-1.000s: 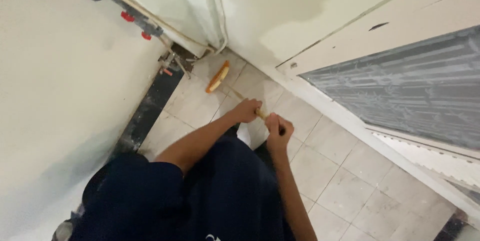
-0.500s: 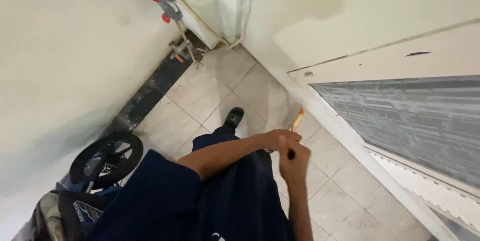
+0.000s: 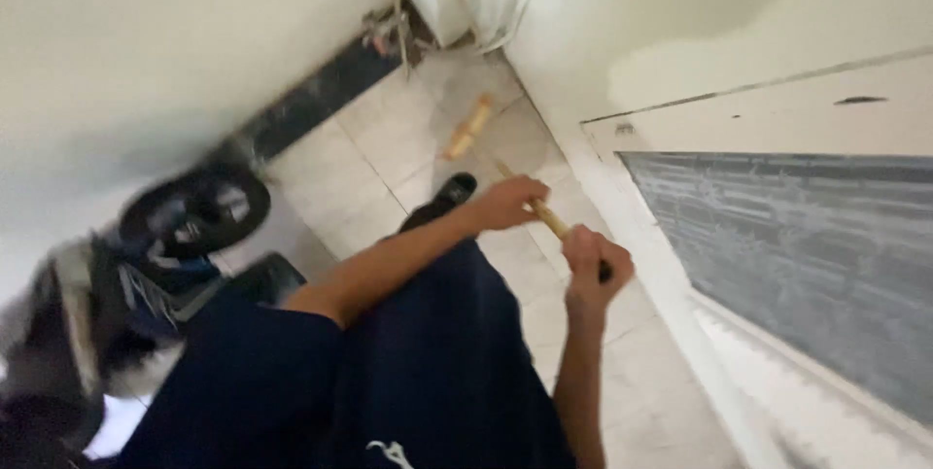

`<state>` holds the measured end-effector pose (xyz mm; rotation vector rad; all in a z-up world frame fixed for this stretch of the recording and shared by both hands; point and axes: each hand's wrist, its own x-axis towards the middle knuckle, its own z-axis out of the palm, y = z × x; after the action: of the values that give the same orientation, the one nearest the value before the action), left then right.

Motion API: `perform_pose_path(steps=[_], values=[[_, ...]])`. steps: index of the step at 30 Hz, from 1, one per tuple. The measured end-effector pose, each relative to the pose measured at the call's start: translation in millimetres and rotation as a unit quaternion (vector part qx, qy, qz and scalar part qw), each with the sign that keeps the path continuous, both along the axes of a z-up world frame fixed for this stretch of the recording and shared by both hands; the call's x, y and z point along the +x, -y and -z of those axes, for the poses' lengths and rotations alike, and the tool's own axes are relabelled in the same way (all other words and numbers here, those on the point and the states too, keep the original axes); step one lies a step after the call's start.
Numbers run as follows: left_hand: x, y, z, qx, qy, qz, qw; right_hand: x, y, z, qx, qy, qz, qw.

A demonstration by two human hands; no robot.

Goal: Sweeping a tiled floor in a garage area around parked motorcycles using a small broom.

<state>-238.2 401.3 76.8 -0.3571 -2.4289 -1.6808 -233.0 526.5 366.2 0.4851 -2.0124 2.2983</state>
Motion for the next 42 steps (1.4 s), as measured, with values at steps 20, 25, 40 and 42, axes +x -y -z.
perform_pose_path(steps=[20,25,40,42], values=[[260,197,-40,-0.266,0.311,-0.221,0.885,119,152,10,-0.034,0.081,-0.327,0.941],[316,294,-1,-0.258,0.347,-0.213,0.876,164,241,38,0.034,0.085,-0.418,0.904],[309,376,86,-0.005,0.307,-0.261,0.915,243,402,78,0.153,0.118,-0.201,0.96],[300,334,118,0.03,0.158,-0.255,0.954,240,404,16,0.245,0.087,-0.143,0.955]])
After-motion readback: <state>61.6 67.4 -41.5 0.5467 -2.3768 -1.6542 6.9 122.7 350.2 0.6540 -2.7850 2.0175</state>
